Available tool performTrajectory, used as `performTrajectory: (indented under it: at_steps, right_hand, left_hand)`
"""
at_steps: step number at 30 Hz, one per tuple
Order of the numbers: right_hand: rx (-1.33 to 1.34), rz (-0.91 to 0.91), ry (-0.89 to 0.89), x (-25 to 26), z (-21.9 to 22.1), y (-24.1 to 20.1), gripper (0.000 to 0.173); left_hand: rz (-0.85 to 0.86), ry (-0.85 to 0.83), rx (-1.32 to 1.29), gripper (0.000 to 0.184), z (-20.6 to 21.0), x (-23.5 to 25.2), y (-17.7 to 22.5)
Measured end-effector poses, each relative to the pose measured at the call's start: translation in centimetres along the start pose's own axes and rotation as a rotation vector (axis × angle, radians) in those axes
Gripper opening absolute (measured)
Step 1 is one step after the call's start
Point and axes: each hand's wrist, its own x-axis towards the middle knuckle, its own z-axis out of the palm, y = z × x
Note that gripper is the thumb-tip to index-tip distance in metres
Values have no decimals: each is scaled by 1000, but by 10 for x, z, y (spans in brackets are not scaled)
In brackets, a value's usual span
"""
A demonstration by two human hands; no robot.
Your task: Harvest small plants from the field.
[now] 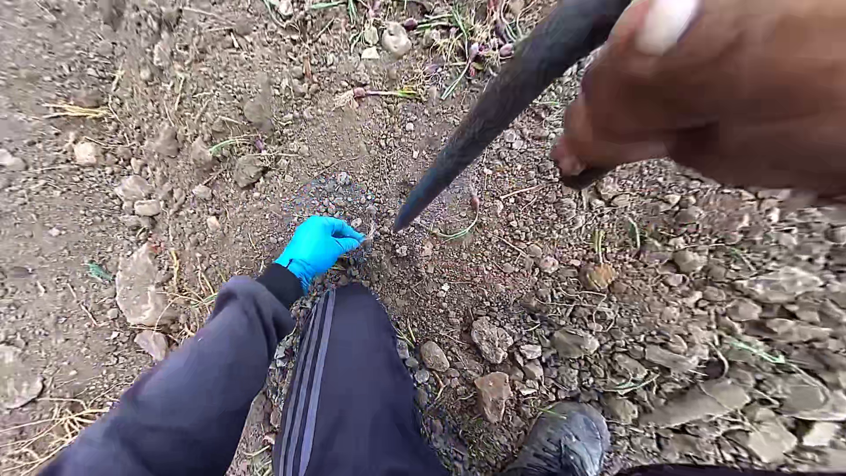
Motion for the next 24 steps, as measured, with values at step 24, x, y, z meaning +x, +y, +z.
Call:
performTrajectory:
  at_steps: [24]
  right_hand:
    - [68,115,136,-117,-68,70,22]
  left_hand:
    - [215,117,566,33,134,64,140]
